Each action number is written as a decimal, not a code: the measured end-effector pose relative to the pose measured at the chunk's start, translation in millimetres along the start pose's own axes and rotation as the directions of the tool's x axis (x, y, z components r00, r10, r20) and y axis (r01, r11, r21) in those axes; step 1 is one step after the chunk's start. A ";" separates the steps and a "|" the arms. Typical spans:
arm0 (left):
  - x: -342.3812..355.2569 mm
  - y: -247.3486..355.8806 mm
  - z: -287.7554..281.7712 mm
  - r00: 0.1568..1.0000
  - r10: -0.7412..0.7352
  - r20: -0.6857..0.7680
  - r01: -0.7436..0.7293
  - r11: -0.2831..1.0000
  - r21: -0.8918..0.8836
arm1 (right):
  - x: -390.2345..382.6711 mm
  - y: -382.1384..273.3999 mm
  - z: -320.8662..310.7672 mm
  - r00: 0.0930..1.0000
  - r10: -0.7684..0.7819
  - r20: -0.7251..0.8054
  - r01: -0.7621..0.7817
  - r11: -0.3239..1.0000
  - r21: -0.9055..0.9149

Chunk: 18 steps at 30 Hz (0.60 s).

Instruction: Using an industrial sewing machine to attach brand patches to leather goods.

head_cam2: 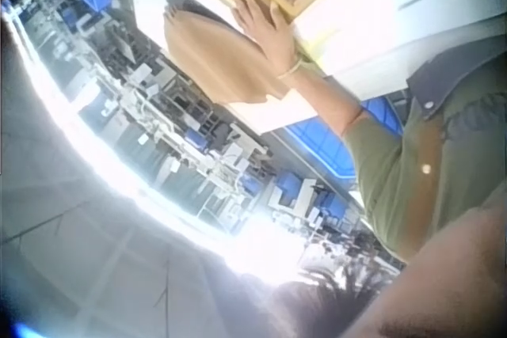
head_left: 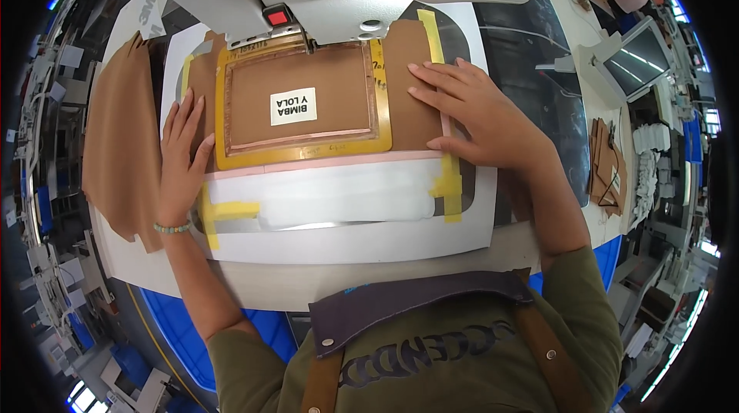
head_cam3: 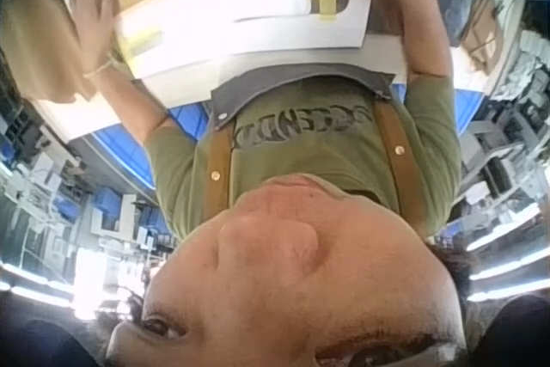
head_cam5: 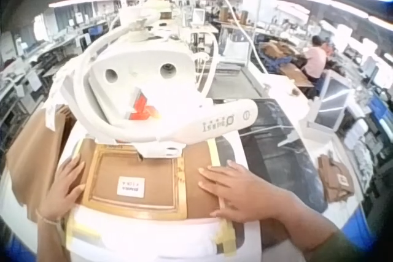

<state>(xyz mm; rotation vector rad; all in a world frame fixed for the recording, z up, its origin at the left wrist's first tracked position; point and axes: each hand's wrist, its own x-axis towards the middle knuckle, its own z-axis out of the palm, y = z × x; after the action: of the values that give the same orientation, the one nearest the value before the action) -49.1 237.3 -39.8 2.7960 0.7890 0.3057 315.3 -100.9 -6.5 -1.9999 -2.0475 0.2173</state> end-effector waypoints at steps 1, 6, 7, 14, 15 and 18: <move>-0.6 -2.3 -0.1 1.000 0.001 0.001 -0.001 1.000 -0.002 | 0.1 2.2 -1.4 1.000 -0.024 0.016 0.024 0.999 0.034; -0.3 -0.5 -5.2 0.999 -0.008 0.044 0.011 0.997 -0.082 | 0.9 14.5 0.1 0.996 -0.092 -0.001 0.092 0.989 0.117; -1.8 0.7 -7.7 0.999 -0.014 0.044 0.017 0.997 -0.072 | 2.2 14.0 1.6 0.995 -0.102 -0.010 0.102 0.984 0.143; 0.2 10.0 -9.2 0.999 0.035 -0.029 -0.039 0.990 -0.133 | 2.9 14.6 4.2 0.994 -0.095 -0.048 0.100 0.988 0.114; 1.0 12.4 -11.4 0.998 0.035 -0.044 -0.040 0.990 -0.135 | 4.5 15.2 7.5 0.988 -0.131 -0.079 0.140 0.983 0.119; 5.9 18.8 -8.8 0.994 0.022 -0.105 -0.039 0.985 -0.166 | 4.8 12.7 14.7 0.977 -0.164 -0.137 0.188 0.964 0.186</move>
<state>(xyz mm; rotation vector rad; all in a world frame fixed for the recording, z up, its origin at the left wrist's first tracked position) -37.3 226.1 -25.6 2.6534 0.7067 0.5011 323.0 -94.5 -23.8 -1.6622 -2.0266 0.2465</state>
